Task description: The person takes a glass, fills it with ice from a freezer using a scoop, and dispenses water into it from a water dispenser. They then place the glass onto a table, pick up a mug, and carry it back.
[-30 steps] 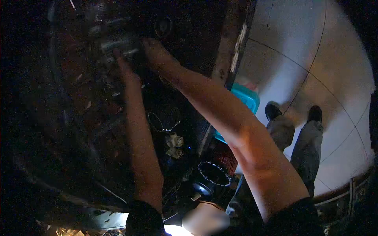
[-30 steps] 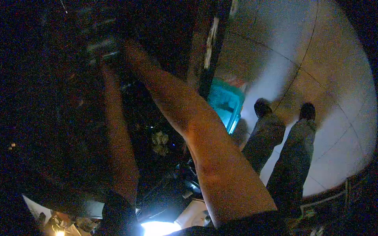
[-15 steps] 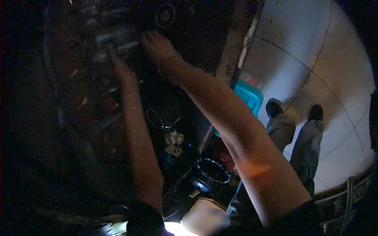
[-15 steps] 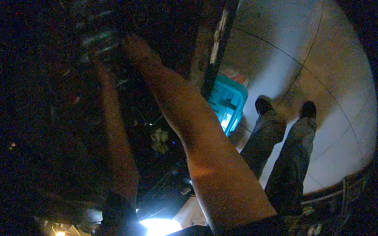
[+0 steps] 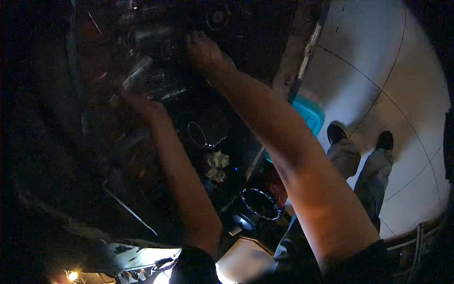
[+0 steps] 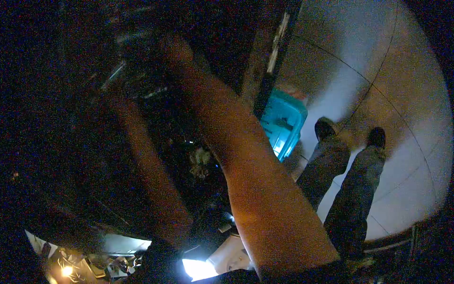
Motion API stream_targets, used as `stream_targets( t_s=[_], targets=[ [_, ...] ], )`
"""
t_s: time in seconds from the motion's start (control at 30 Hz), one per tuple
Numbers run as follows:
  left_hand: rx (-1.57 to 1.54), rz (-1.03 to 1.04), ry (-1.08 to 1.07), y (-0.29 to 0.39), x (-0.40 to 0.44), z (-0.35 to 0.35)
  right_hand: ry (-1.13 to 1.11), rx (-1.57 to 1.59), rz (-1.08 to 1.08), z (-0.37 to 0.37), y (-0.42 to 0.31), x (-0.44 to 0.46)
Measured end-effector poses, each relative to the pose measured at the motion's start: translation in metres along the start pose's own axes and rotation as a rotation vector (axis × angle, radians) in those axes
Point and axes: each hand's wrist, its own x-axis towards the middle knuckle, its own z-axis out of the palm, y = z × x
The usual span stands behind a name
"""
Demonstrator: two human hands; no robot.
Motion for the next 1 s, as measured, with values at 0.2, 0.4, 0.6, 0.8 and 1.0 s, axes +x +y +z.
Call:
stream_targets(
  t_s=[0.2, 0.4, 0.6, 0.8, 1.0],
  targets=[
    [-0.434, -0.287, 0.113, 0.017, -0.078, -0.025, 0.022, 0.079, 0.075, -0.022, -0.024, -0.003],
    [-0.779, -0.789, 0.037, 0.001, -0.198, -0.062, -0.423, 0.378, 0.022, -0.253, -0.018, -0.110],
    [-0.699, -1.369, -0.062, 0.051, -0.360, -0.084, -0.795, 0.647, 0.217, -0.474, -0.070, -0.230],
    [-1.065, -1.574, -0.655, 0.158, -0.453, -0.144, -0.886, 0.533, 0.231, -0.593, -0.197, -0.240],
    [-0.498, -1.313, -0.661, 0.318, -0.424, -0.144, -0.745, 0.682, -0.175, -0.596, -0.272, -0.224]
  ],
)
